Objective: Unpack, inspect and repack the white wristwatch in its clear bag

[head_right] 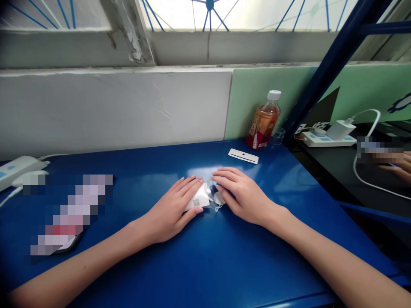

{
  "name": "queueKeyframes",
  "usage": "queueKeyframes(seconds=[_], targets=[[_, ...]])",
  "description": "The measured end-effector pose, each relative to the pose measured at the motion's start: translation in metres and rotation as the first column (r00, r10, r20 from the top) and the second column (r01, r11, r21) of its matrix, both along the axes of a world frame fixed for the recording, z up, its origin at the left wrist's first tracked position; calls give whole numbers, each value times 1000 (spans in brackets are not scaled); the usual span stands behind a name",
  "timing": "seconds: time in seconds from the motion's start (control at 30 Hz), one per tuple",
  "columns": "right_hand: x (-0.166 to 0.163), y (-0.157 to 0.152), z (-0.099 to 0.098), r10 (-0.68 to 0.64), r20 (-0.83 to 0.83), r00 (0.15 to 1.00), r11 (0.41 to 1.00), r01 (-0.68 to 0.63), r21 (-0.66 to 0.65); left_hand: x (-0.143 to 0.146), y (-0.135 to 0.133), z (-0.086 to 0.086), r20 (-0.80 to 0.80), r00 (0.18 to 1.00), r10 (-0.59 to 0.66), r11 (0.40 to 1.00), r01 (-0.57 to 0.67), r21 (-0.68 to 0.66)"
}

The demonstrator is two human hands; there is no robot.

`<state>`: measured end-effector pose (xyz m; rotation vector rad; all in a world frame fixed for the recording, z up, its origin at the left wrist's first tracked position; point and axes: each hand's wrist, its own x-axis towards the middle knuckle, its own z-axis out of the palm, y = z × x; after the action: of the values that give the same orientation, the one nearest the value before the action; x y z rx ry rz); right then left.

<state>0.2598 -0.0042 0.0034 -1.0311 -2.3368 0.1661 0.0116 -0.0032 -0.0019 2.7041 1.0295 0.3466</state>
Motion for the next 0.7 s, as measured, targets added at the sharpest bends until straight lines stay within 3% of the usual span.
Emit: queueKeyframes(seconds=[0.27, 0.4, 0.6, 0.7], targets=[[0, -2, 2, 93, -174, 980, 976, -124, -179, -5, -1, 2, 228, 960, -164, 986, 167, 6], [0, -1, 8, 121, -264, 957, 970, -171, -175, -6, -1, 3, 286, 934, -217, 975, 220, 20], [4, 2, 8, 133, -310, 941, 978, -176, -112, -7, -1, 3, 317, 935, -159, 984, 176, -25], [4, 1, 9, 79, -347, 935, 988, -121, -101, -8, 0, 4, 366, 925, -100, 989, 133, -65]])
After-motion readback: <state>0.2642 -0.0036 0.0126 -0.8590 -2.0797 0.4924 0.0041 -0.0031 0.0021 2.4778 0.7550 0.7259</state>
